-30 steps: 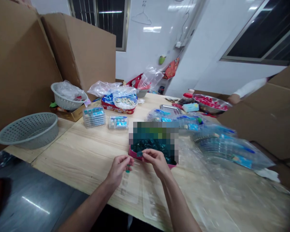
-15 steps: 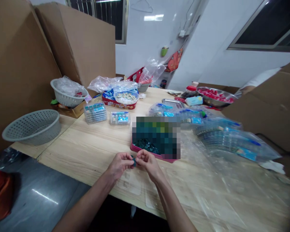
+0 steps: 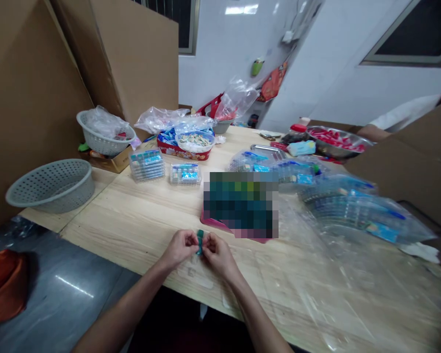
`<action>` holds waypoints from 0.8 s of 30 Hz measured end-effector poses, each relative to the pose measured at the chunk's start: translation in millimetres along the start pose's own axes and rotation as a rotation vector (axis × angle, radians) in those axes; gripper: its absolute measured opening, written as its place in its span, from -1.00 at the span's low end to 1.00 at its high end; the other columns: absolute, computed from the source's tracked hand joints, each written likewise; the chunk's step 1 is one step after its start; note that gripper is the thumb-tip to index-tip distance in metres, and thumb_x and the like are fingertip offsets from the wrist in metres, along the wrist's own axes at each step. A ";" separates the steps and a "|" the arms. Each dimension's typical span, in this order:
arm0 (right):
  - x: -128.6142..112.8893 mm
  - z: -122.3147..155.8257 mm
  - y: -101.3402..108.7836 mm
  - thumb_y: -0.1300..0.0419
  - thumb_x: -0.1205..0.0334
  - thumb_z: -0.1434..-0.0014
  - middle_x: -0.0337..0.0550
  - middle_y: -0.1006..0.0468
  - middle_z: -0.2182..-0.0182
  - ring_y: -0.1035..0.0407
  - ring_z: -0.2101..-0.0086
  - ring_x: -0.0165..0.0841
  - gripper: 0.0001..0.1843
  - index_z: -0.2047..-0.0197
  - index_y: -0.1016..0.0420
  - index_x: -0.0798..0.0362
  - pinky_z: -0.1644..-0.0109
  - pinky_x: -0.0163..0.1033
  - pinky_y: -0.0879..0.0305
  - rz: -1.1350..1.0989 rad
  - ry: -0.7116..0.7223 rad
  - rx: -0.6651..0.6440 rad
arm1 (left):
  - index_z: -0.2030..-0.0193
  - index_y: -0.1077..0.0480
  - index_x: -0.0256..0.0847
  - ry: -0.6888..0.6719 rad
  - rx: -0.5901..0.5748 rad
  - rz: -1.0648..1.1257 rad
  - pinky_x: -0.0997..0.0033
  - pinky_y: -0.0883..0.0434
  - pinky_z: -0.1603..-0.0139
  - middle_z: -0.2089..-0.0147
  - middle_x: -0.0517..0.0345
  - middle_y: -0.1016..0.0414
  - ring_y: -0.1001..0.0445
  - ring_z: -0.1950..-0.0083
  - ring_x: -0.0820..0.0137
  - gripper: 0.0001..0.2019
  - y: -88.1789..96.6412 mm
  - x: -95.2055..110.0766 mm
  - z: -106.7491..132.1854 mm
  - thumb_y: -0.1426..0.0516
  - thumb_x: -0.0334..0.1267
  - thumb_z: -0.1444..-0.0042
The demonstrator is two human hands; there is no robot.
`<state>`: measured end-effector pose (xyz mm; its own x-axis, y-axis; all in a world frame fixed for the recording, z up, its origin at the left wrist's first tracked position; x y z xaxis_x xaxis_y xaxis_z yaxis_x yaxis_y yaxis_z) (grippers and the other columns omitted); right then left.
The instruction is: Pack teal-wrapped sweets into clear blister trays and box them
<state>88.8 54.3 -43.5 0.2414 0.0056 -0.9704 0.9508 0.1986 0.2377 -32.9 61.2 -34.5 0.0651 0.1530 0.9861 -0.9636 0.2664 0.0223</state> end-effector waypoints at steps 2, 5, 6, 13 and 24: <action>-2.1 1.4 1.0 -0.04 0.40 0.12 -0.29 -0.37 0.57 -0.30 0.53 -0.40 -0.90 0.45 -0.25 0.03 0.47 -0.37 -0.17 0.174 0.034 0.039 | 0.52 -0.34 -0.27 -0.041 0.060 -0.215 0.52 -0.23 0.42 0.55 0.26 -0.33 -0.32 0.47 0.49 -0.94 2.1 1.8 -0.6 -0.11 -0.47 0.19; -8.4 2.4 1.1 -0.02 0.43 0.12 -0.29 -0.38 0.58 -0.28 0.53 -0.40 -0.88 0.48 -0.28 0.04 0.45 -0.37 -0.12 0.339 0.052 0.069 | 0.50 -0.35 -0.25 -0.121 0.119 -0.557 0.50 -0.23 0.38 0.49 0.21 -0.36 -0.33 0.43 0.45 -0.88 2.6 11.3 1.3 -0.05 -0.52 0.12; -11.3 2.5 0.6 -0.02 0.44 0.11 -0.28 -0.38 0.59 -0.28 0.53 -0.39 -0.88 0.48 -0.29 0.04 0.44 -0.37 -0.11 0.377 0.057 0.072 | 0.50 -0.36 -0.25 -0.149 0.116 -0.658 0.48 -0.23 0.35 0.46 0.18 -0.37 -0.33 0.41 0.44 -0.86 1.3 14.9 2.7 -0.04 -0.53 0.10; -32.1 7.6 -7.0 0.02 0.52 0.09 -0.21 -0.46 0.55 -0.31 0.49 -0.38 -0.77 0.52 -0.38 0.06 0.38 -0.36 -0.12 0.529 0.148 0.023 | 0.35 -0.44 -0.22 -0.232 -0.059 -0.797 0.42 -0.26 0.21 0.31 0.09 -0.44 -0.39 0.24 0.34 -0.81 -11.2 25.8 19.0 -0.04 -0.51 0.02; -62.8 -44.0 76.5 -0.10 0.36 -0.08 -0.12 -0.56 0.38 -0.43 0.35 -0.32 -0.83 0.37 -0.53 0.04 0.29 -0.32 -0.21 0.821 0.118 0.256 | 0.46 -0.41 -0.23 -0.235 -0.085 -0.792 0.47 -0.22 0.32 0.38 0.13 -0.38 -0.35 0.35 0.40 -0.84 -23.6 21.8 8.2 -0.06 -0.53 0.07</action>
<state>137.8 112.3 33.7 0.8620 0.1554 -0.4825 0.5027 -0.1394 0.8531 -10.8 50.5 -12.2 0.6508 -0.3101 0.6930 -0.6322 0.2842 0.7209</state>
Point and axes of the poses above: each hand's wrist, its own z-axis away from the middle knuckle, its own y-axis out of the back of the hand, x = y × z, the point moved 7 cm from there along -z, towards the middle knuckle
